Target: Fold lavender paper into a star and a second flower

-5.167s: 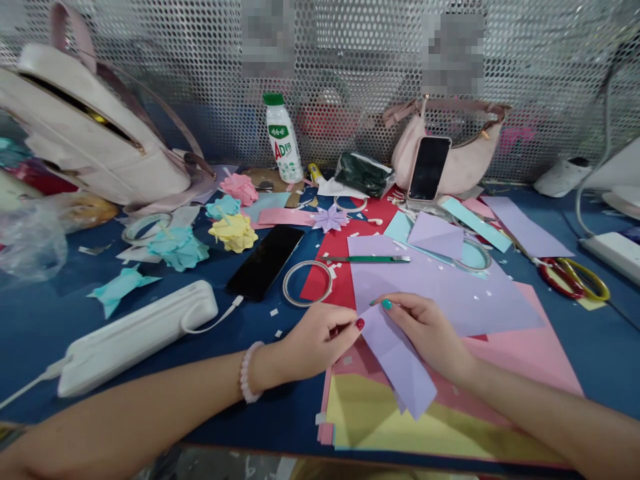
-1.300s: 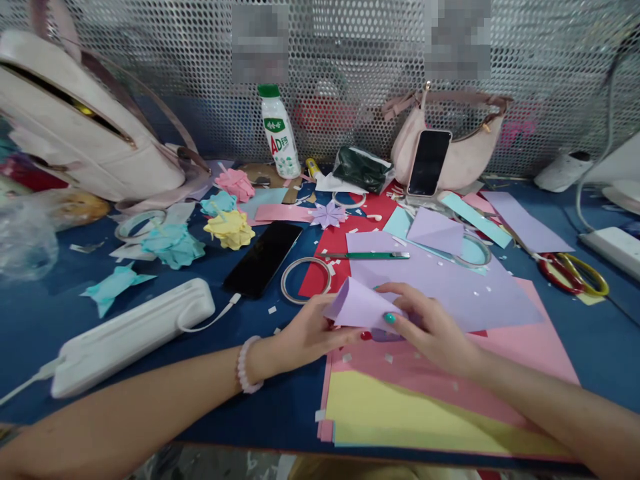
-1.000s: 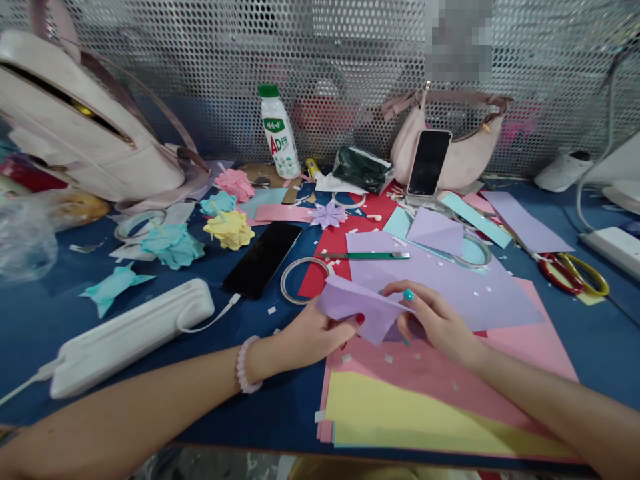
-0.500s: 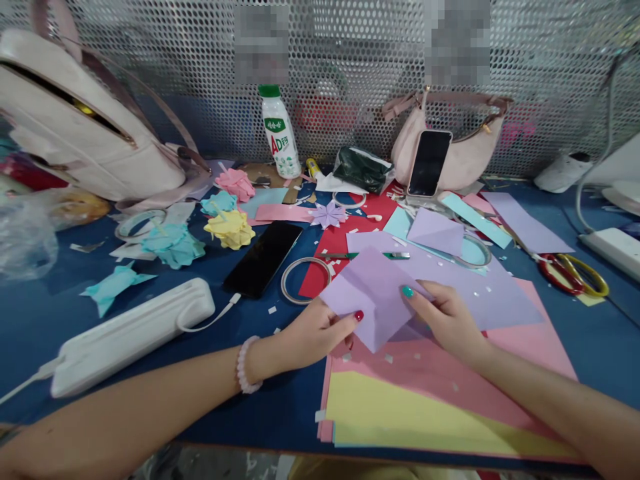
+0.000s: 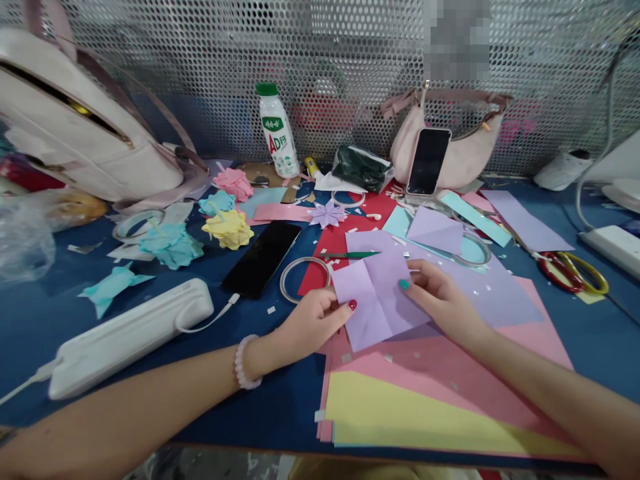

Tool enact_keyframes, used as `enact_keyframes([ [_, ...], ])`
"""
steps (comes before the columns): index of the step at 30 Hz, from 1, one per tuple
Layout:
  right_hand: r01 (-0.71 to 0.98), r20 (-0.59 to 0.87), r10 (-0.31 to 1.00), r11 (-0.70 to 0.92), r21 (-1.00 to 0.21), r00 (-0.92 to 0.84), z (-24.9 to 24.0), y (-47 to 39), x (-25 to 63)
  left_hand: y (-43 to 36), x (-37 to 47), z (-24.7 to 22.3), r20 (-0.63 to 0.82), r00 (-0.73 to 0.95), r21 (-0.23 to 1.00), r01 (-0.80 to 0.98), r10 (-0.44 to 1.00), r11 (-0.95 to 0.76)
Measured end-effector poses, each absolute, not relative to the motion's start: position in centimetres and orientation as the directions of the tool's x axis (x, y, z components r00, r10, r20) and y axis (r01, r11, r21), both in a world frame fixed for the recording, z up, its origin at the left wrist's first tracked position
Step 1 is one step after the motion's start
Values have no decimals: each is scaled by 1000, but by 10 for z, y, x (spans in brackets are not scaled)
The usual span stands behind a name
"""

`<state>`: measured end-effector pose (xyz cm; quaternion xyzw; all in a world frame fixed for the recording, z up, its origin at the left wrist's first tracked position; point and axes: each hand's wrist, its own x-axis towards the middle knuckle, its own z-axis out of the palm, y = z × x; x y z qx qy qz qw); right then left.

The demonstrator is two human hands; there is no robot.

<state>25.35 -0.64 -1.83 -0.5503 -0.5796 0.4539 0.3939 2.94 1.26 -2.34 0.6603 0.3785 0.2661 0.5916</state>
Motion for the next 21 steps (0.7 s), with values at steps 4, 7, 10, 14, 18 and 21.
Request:
enact_keyframes([
  [4,374,-10,990,43,-926,-139,-19,1,260,8,24,-19,-57,705,983,162,707,-82],
  [7,489,-13,982,83,-868,-190,-18,6,268,4,17,-17,180,643,937,119,744,-330],
  [10,604,-24,974,119,-788,-224,-16,7,274,3,15,-17,458,550,736,207,699,-645],
  [14,694,14,953,231,-682,-304,-18,6,275,5,20,-23,453,736,487,268,503,-831],
  [18,750,139,896,430,-502,-421,-24,12,279,9,23,-30,271,844,416,330,462,-847],
  [21,749,315,808,583,-313,-498,-26,16,281,10,24,-31,226,848,424,357,479,-832],
])
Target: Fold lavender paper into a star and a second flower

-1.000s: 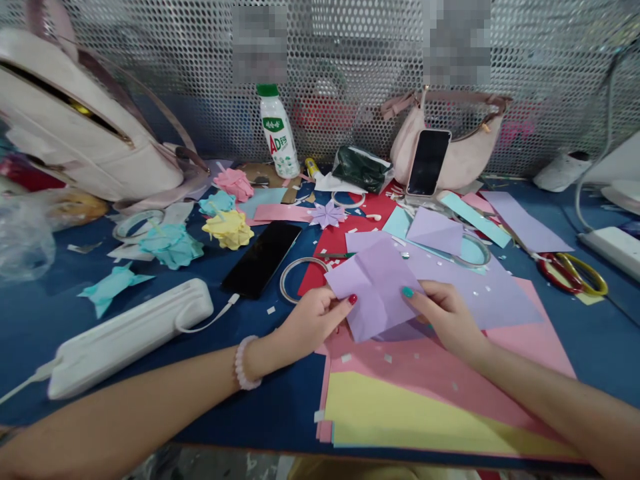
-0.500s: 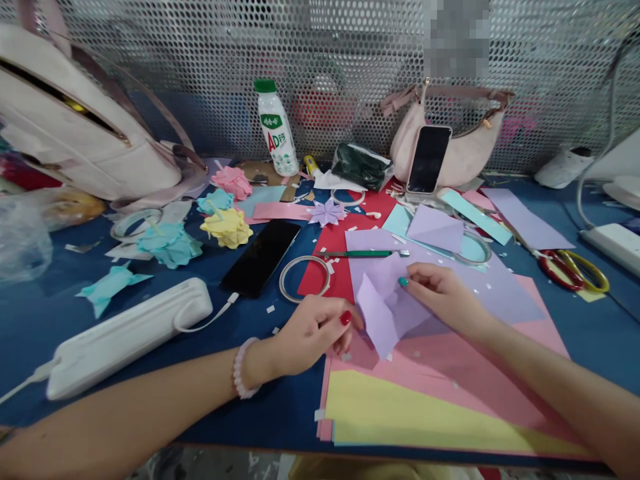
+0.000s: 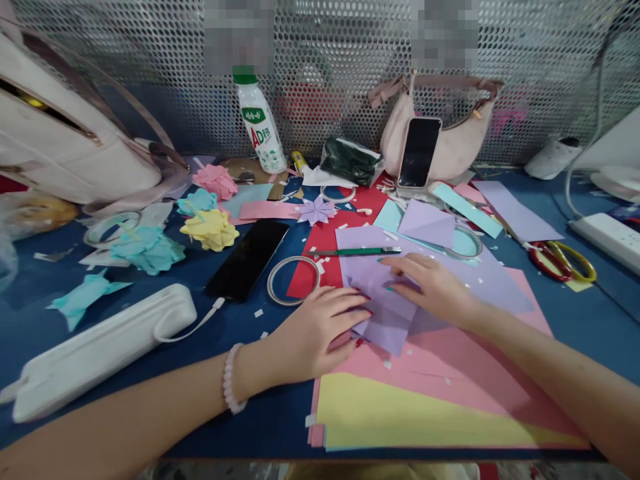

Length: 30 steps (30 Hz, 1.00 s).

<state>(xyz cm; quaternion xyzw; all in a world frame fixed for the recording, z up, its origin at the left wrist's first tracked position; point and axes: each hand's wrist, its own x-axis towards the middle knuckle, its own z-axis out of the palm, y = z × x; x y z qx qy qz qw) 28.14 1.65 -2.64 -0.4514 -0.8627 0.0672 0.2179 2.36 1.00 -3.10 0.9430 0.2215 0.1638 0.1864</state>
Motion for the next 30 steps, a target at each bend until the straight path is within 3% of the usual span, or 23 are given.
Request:
enact_keyframes([
  [3,737,449,695,666,-111,-561,-21,10,276,9,25,-30,202,855,404,371,478,-836],
  [5,634,365,612,770,-72,-702,-15,0,269,8,25,-29,201,858,382,376,473,-844],
  [9,614,152,625,780,-120,-766,-8,-15,255,5,26,-31,221,852,364,379,474,-851],
  [12,624,105,646,760,-184,-756,-7,-12,257,5,26,-31,243,843,361,381,480,-851],
  [20,465,2,512,783,-413,-859,2,12,279,20,20,-23,273,852,346,346,447,-872],
  [26,554,-3,681,593,-585,-732,-3,14,277,21,20,-19,290,848,360,333,443,-872],
  [30,613,-49,751,497,-614,-659,-12,13,273,19,20,-17,327,822,346,356,467,-868],
])
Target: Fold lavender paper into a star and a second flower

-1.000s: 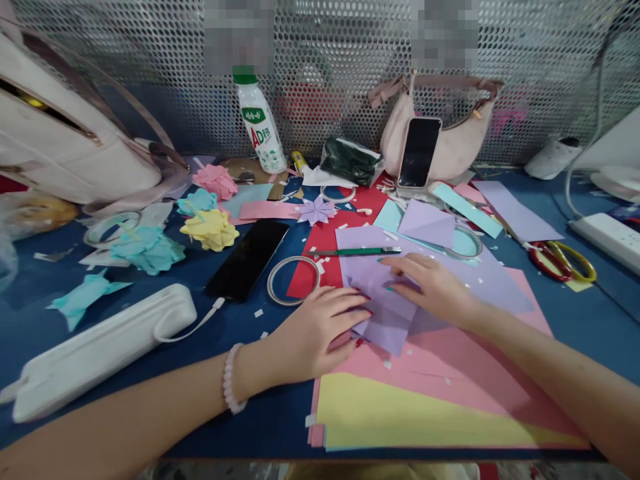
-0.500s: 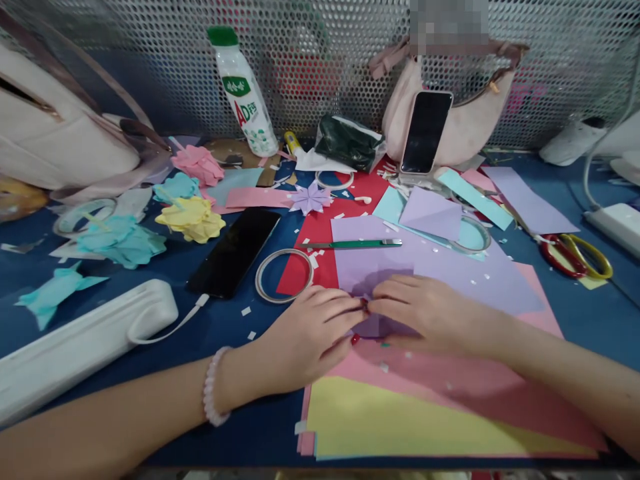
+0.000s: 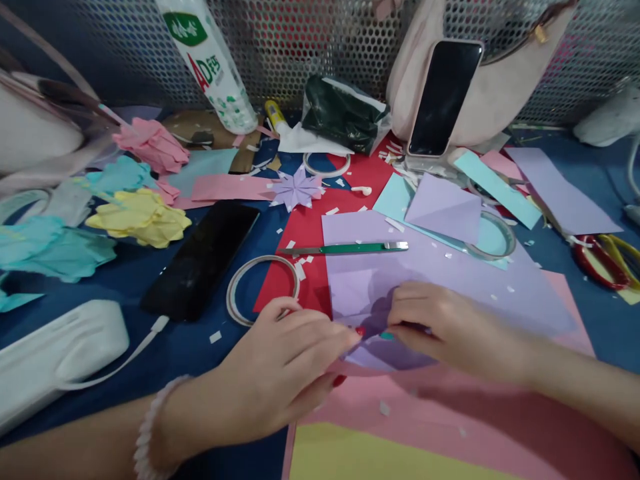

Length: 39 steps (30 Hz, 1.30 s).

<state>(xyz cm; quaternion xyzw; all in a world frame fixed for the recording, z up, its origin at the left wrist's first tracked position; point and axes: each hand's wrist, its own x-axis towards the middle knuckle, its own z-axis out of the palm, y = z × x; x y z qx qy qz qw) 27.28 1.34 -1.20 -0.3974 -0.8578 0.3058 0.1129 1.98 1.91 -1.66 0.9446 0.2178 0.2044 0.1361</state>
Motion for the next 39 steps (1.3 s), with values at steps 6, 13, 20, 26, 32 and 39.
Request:
enact_keyframes([
  [6,677,-47,791,490,-550,-610,-19,18,271,19,19,-23,283,834,303,391,474,-869],
  [13,617,71,754,584,-527,-653,-21,22,272,14,19,-27,271,779,207,526,565,-825],
  [20,596,156,733,641,-484,-662,-22,24,271,13,17,-29,161,905,161,370,394,-915],
  [26,532,345,592,806,-261,-728,-23,14,289,10,19,-32,147,876,201,427,459,-881],
  [32,474,293,478,876,-89,-828,-20,0,308,4,17,-31,154,865,206,445,478,-872],
  [39,498,233,517,856,-140,-824,-20,1,311,4,14,-32,139,881,145,435,453,-889],
])
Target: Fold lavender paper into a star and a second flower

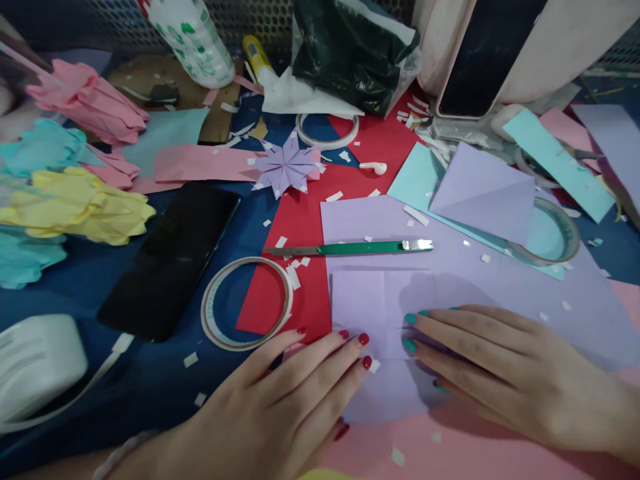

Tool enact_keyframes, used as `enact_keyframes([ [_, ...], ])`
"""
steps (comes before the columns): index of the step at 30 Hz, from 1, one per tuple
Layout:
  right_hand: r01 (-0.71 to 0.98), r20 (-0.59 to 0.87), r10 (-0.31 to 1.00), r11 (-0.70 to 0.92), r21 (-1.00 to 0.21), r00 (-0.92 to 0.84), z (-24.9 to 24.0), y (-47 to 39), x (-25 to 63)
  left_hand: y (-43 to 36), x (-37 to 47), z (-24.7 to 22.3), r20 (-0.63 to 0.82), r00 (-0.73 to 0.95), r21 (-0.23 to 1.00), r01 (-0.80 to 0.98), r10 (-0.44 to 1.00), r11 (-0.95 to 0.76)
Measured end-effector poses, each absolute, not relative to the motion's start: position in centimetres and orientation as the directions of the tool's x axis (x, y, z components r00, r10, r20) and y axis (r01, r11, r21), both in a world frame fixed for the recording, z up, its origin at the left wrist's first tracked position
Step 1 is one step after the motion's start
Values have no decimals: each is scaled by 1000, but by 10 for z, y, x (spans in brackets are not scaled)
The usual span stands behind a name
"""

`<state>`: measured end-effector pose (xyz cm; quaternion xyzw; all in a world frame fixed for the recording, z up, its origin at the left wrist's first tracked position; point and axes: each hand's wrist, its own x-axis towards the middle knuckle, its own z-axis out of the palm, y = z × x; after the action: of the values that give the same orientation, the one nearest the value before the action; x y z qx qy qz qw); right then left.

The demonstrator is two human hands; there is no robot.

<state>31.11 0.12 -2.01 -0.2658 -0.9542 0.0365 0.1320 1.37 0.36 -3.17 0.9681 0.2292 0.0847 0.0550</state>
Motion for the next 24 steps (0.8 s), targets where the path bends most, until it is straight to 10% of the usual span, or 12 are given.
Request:
enact_keyframes([
  [24,523,249,541,841,-138,-804,-21,-1,307,2,18,-27,150,859,148,469,489,-871],
])
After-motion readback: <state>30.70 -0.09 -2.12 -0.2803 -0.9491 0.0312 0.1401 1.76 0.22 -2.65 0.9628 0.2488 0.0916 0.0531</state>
